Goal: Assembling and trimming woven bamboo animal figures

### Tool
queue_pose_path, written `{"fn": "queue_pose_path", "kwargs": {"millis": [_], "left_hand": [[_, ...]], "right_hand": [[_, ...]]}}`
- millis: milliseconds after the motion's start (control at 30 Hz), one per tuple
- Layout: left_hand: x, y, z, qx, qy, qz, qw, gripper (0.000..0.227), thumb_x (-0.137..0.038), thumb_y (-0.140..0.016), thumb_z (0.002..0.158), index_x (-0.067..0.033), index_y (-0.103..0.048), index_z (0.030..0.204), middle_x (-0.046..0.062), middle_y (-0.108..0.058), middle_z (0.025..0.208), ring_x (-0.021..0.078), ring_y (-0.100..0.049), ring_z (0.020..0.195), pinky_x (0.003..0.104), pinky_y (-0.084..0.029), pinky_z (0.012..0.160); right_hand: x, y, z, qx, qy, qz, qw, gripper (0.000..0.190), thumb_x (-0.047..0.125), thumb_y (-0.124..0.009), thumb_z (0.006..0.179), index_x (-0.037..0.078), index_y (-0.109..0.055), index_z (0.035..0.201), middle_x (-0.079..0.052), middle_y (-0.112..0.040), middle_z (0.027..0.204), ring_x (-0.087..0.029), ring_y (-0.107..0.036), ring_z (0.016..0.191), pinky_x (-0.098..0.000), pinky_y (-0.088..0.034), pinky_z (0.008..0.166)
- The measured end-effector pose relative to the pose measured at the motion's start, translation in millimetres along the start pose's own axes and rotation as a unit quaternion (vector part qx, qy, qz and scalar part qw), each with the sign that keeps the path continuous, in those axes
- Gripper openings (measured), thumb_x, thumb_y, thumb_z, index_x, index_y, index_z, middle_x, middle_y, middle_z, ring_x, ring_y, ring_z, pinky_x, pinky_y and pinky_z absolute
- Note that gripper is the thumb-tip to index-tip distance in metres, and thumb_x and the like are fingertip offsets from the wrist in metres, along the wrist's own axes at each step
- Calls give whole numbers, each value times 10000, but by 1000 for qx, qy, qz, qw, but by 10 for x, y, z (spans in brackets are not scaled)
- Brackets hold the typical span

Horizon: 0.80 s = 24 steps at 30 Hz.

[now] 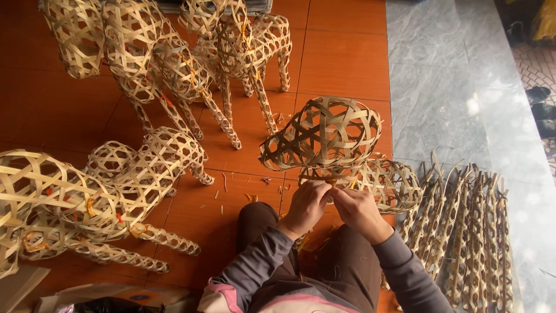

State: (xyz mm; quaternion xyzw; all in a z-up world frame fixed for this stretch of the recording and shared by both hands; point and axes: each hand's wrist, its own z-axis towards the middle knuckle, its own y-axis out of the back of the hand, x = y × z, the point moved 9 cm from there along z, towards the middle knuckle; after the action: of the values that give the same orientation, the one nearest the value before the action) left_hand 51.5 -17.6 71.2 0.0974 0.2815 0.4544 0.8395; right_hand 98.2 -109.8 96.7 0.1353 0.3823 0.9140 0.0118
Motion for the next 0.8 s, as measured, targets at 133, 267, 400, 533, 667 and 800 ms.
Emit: {"fn": "queue_pose_path", "kwargs": {"millis": [133, 267, 400, 533, 667, 800], "left_hand": [[59, 112, 53, 8, 35, 58, 998, 247, 6, -685, 832, -112, -585, 1025, 23, -574, 859, 175, -598, 797, 278, -497, 718], [-92, 71, 24, 61, 90, 21, 994, 212, -14, -698, 840, -49, -580, 1013, 93, -585, 885, 222, -620, 826, 297, -506, 726], [61, 19, -80, 77, 76, 56, 993, 111, -13, -680, 866, -68, -632, 950, 76, -619, 841, 202, -642, 771, 276, -525, 712], [52, 1, -2, 108, 5, 74, 991, 73, -51, -661, 863, -96, -665, 920, 47, -615, 791, 185, -629, 728, 274, -491, 674], [-4, -59, 3, 112, -41, 87, 989, 62, -102, -690, 747, -94, -629, 760, 56, -567, 716, 217, -599, 652, 334, -446, 600], [240, -287, -271, 142, -14, 72, 987, 52, -94, -666, 764, -110, -635, 725, 33, -586, 660, 204, -617, 622, 307, -454, 609]], "right_hand": [[-192, -26, 110, 55, -258, 251, 931, 119, 25, -603, 865, 65, -704, 914, -51, -527, 518, -154, -457, 441, -298, -401, 436], [-247, -126, 51, 19, -383, 341, 858, 100, 23, -609, 887, 5, -704, 913, -51, -527, 542, -93, -411, 524, -254, -345, 482], [-216, -102, 43, -27, -410, 350, 842, 70, 21, -658, 851, 6, -719, 880, -27, -490, 530, -83, -416, 546, -232, -329, 481], [-297, -42, -16, -24, -374, 263, 889, 83, 41, -697, 812, 54, -744, 880, -62, -577, 563, -115, -544, 536, -267, -412, 492], [93, 311, 295, -69, -179, 18, 981, 153, -70, -600, 868, 19, -710, 926, -146, -664, 721, -255, -676, 628, -310, -565, 584], [-120, 174, -212, -185, -143, -24, 972, 296, 6, -742, 824, 3, -676, 1113, -38, -488, 542, -199, -509, 458, -296, -438, 450]]}}
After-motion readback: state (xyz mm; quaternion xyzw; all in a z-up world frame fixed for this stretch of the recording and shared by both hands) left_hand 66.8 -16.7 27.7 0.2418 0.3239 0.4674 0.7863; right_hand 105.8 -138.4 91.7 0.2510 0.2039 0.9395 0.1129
